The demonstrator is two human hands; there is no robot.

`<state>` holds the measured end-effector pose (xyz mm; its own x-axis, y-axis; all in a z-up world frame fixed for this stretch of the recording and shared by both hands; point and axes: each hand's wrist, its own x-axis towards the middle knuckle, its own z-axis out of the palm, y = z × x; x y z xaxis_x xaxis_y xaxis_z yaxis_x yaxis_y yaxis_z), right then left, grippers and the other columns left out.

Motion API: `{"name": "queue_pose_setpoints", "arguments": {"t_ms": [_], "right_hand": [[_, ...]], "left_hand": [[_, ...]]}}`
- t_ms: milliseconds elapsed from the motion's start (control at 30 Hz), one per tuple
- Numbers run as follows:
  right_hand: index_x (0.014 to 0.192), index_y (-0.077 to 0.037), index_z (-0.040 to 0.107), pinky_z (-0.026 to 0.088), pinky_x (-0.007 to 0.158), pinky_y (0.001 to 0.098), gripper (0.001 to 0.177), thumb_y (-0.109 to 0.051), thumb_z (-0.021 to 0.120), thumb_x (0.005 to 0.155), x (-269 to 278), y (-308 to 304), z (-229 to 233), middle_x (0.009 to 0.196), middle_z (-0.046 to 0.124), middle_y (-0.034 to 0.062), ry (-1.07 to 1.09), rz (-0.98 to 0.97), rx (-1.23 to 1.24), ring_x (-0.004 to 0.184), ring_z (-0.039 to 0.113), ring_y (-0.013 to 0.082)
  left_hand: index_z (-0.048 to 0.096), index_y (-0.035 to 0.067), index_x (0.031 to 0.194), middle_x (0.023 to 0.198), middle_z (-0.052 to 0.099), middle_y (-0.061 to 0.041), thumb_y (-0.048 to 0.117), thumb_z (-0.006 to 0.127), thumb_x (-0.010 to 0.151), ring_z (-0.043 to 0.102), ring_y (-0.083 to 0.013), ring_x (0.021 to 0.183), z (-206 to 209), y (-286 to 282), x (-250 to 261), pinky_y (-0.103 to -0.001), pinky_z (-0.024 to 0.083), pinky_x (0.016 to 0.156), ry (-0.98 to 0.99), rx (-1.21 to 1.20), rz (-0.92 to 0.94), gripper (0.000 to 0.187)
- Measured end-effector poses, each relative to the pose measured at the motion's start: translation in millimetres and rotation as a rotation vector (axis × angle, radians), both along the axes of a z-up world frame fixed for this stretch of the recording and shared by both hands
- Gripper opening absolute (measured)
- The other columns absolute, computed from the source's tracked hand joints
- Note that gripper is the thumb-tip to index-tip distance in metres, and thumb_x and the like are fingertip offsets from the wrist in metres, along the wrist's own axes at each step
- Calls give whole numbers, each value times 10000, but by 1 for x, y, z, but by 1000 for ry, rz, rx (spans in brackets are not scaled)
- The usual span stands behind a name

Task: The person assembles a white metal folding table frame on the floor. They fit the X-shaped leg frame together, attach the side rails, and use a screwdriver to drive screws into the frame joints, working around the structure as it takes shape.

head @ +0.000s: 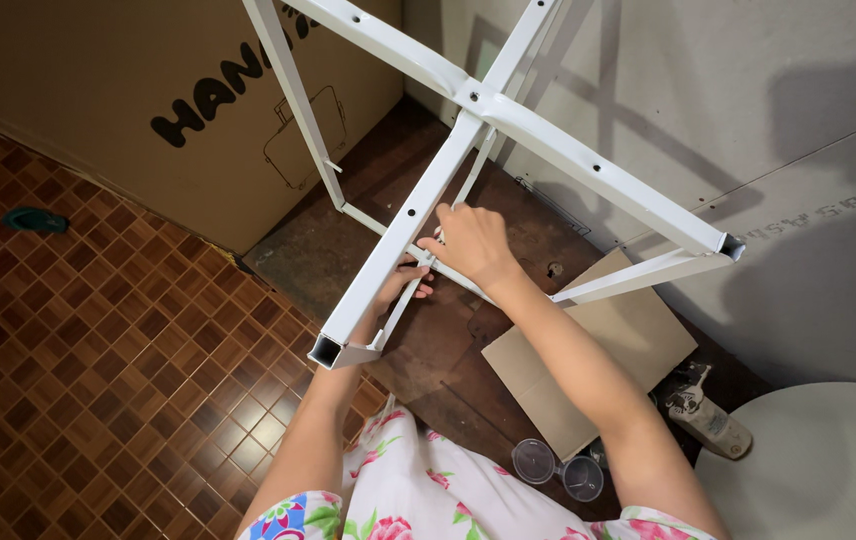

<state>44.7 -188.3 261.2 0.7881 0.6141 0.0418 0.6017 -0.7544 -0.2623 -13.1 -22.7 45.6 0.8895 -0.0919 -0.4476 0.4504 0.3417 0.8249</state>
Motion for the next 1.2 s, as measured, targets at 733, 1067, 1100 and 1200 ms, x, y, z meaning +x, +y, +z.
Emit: {"name": "queue_pose_setpoints", "arguments": {"t_ms": [733, 1067, 1100, 1200], "right_hand": [[1113, -123, 687, 573, 671, 455, 239, -310, 662, 966, -9, 0, -1, 1008, 680, 119, -67, 167, 138, 770, 706, 333], [1118, -67, 647, 562, 770, 470, 255, -208, 668, 906, -17, -3, -11, 1025, 674, 176, 37, 241, 370, 910, 689, 392], [1120, -77, 651, 557, 775, 477, 245, -227, 684, 928, -20, 0, -13, 1028, 681, 176, 56, 198, 332, 907, 688, 395], [1112, -97, 652, 564, 791, 466, 242, -212, 696, 903, -28, 5, -13, 1042, 698, 170, 49, 146, 324, 925, 695, 393]], "left_hand": [[620, -80, 1140, 1053, 694, -146, 74, 685, 960, 764, -225, 855, -12, -1, -4, -288, 621, 701, -83, -9, 37, 245], [617, -57, 1242, 1059, 717, -137, 2, 692, 903, 746, -233, 914, -34, 2, -2, -292, 623, 721, -109, -117, 120, 353], [635, -67, 1219, 1060, 727, -144, -10, 700, 900, 751, -235, 927, -42, 2, 2, -298, 630, 735, -97, -166, 116, 330], [674, -60, 1185, 1084, 745, -148, -23, 711, 894, 750, -214, 980, -69, 6, 6, -301, 637, 807, -218, -303, 58, 296]]}}
